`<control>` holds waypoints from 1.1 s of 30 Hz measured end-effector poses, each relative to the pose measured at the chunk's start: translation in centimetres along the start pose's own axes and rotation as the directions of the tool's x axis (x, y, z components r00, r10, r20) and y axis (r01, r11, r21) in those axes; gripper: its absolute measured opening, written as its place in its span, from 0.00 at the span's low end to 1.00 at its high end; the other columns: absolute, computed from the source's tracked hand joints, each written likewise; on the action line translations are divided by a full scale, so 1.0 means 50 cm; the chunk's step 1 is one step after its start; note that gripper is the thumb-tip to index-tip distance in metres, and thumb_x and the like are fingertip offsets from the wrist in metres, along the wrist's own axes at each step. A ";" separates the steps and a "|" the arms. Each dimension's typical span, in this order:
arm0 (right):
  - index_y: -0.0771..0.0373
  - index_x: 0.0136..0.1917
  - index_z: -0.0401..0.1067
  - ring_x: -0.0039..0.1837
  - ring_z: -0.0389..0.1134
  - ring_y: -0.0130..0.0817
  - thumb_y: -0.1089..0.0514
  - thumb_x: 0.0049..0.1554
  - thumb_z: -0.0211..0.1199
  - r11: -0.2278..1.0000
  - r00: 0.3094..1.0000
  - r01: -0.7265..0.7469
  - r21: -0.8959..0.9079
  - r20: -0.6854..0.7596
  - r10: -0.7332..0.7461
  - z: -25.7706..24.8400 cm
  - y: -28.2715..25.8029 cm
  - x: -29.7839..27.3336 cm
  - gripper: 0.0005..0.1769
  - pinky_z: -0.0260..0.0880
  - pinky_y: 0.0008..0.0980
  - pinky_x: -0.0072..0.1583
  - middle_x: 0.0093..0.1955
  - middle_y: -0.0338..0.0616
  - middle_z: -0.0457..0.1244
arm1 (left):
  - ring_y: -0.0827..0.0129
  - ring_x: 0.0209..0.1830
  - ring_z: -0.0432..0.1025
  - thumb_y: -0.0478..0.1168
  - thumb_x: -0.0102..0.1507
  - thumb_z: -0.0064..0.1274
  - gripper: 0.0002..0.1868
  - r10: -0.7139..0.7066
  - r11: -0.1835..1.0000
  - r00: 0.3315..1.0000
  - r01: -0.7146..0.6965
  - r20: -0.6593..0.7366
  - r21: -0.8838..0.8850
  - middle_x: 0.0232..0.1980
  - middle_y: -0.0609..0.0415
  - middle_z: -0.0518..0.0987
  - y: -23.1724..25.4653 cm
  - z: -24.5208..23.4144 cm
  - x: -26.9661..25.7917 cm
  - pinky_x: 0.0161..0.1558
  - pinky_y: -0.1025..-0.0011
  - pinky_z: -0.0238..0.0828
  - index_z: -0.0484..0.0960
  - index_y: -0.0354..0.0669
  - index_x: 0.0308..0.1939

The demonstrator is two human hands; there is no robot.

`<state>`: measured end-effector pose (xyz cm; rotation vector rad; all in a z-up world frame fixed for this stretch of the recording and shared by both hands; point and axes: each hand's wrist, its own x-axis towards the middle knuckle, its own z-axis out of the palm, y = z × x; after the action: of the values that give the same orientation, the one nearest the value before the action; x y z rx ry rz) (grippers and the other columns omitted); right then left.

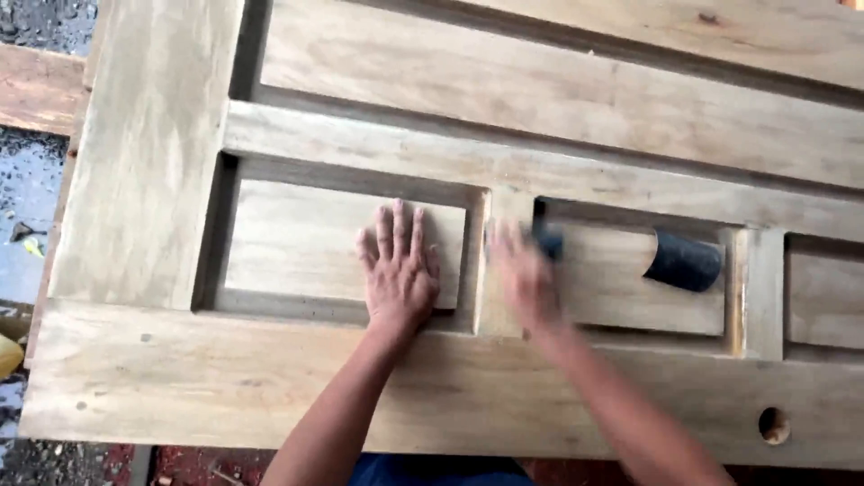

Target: Sanding the surface and recessed panels of a wooden door using sandpaper to prepare it for finishing.

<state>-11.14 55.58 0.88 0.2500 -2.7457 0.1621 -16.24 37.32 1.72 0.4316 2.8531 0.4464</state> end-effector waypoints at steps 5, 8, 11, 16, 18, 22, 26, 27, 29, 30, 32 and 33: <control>0.62 0.57 0.72 0.60 0.68 0.45 0.71 0.53 0.54 0.990 0.993 0.087 0.111 0.075 -0.095 -0.029 -0.001 -0.109 0.19 0.70 0.38 0.59 0.58 0.52 0.66 | 0.52 0.77 0.35 0.52 0.66 0.27 0.31 0.016 1.000 0.994 -0.015 -0.104 0.009 0.77 0.49 0.42 -0.006 0.016 -0.003 0.70 0.45 0.28 0.50 0.51 0.73; 0.61 0.56 0.74 0.58 0.68 0.45 0.67 0.56 0.55 0.999 0.999 0.041 -0.029 0.037 -0.040 0.000 0.029 -0.049 0.16 0.71 0.38 0.55 0.57 0.52 0.67 | 0.52 0.77 0.35 0.52 0.66 0.28 0.32 0.007 1.000 1.000 -0.007 -0.011 -0.009 0.78 0.49 0.41 0.000 0.010 -0.003 0.69 0.43 0.28 0.49 0.50 0.74; 0.61 0.56 0.74 0.60 0.67 0.45 0.67 0.55 0.51 0.999 0.996 0.030 -0.029 0.080 -0.028 -0.095 -0.083 -0.122 0.17 0.70 0.38 0.55 0.59 0.51 0.66 | 0.52 0.77 0.35 0.52 0.66 0.28 0.32 0.020 1.000 0.999 -0.020 -0.031 0.005 0.78 0.49 0.41 -0.001 0.004 0.002 0.69 0.43 0.29 0.48 0.50 0.74; 0.57 0.54 0.75 0.57 0.69 0.40 0.64 0.56 0.51 0.995 0.997 0.067 -0.068 0.054 -0.063 -0.055 -0.045 -0.127 0.16 0.70 0.33 0.54 0.55 0.48 0.68 | 0.51 0.77 0.35 0.51 0.66 0.28 0.31 0.016 1.000 1.000 -0.016 -0.007 0.003 0.77 0.48 0.42 -0.001 0.010 -0.003 0.69 0.43 0.29 0.49 0.49 0.73; 0.64 0.55 0.75 0.58 0.69 0.43 0.68 0.56 0.53 0.996 0.997 0.055 -0.076 -0.047 -0.059 -0.013 -0.011 -0.067 0.16 0.71 0.35 0.53 0.54 0.53 0.68 | 0.50 0.77 0.35 0.50 0.67 0.28 0.31 0.026 1.000 0.999 -0.026 -0.041 0.016 0.78 0.47 0.42 -0.002 0.006 0.007 0.69 0.43 0.29 0.50 0.49 0.74; 0.61 0.55 0.74 0.60 0.67 0.42 0.66 0.58 0.47 0.995 0.992 0.096 -0.013 0.085 -0.095 -0.127 -0.127 -0.156 0.17 0.69 0.33 0.57 0.58 0.50 0.66 | 0.49 0.76 0.38 0.50 0.66 0.29 0.31 0.026 1.000 0.998 -0.026 -0.063 0.000 0.77 0.45 0.45 0.000 -0.001 0.003 0.68 0.42 0.32 0.52 0.47 0.73; 0.62 0.53 0.76 0.55 0.70 0.43 0.68 0.56 0.52 0.996 0.998 0.056 -0.065 -0.033 -0.058 -0.065 -0.092 -0.121 0.15 0.71 0.35 0.53 0.54 0.53 0.67 | 0.49 0.76 0.37 0.50 0.66 0.31 0.31 0.040 0.999 0.996 -0.039 -0.083 0.012 0.77 0.45 0.44 -0.003 0.021 -0.010 0.69 0.42 0.32 0.52 0.47 0.73; 0.64 0.53 0.76 0.57 0.70 0.43 0.71 0.54 0.53 0.996 0.996 0.048 -0.070 -0.072 -0.053 -0.052 -0.082 -0.095 0.17 0.71 0.35 0.53 0.54 0.53 0.68 | 0.50 0.77 0.34 0.50 0.67 0.29 0.31 0.033 0.999 0.996 -0.032 -0.083 0.010 0.78 0.46 0.41 -0.002 0.020 -0.003 0.69 0.42 0.29 0.50 0.47 0.74; 0.61 0.53 0.76 0.57 0.70 0.41 0.68 0.55 0.52 0.996 0.997 0.061 -0.061 -0.040 -0.063 -0.111 -0.145 -0.162 0.16 0.70 0.33 0.54 0.55 0.50 0.68 | 0.49 0.77 0.36 0.50 0.66 0.29 0.31 0.045 0.999 0.995 -0.044 -0.089 0.021 0.77 0.45 0.43 0.000 0.011 -0.002 0.69 0.42 0.30 0.51 0.47 0.73; 0.58 0.53 0.75 0.57 0.69 0.38 0.66 0.56 0.52 0.996 0.997 0.080 -0.036 0.019 -0.079 -0.142 -0.177 -0.203 0.15 0.69 0.30 0.56 0.56 0.46 0.68 | 0.48 0.76 0.37 0.50 0.66 0.30 0.31 0.037 0.999 0.997 -0.036 -0.071 0.025 0.77 0.44 0.44 0.000 0.012 -0.012 0.68 0.41 0.32 0.52 0.46 0.73; 0.58 0.51 0.76 0.57 0.70 0.40 0.65 0.57 0.51 0.996 0.996 0.081 -0.027 -0.023 -0.082 -0.107 -0.135 -0.151 0.14 0.69 0.33 0.55 0.55 0.48 0.68 | 0.48 0.76 0.38 0.49 0.66 0.30 0.31 0.034 0.999 0.996 -0.033 -0.083 0.012 0.77 0.44 0.44 0.000 0.004 0.001 0.68 0.42 0.32 0.52 0.46 0.73; 0.59 0.50 0.76 0.56 0.70 0.41 0.65 0.58 0.50 0.997 0.995 0.076 -0.019 -0.061 -0.077 -0.093 -0.121 -0.140 0.14 0.69 0.35 0.54 0.54 0.50 0.68 | 0.48 0.76 0.38 0.49 0.67 0.31 0.30 0.035 0.999 0.995 -0.035 -0.088 0.000 0.77 0.45 0.45 0.001 0.006 -0.006 0.69 0.42 0.33 0.53 0.46 0.73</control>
<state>-1.91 51.42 3.01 0.3388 -2.6701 0.1247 -15.86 37.34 1.53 0.4735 2.9342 0.4855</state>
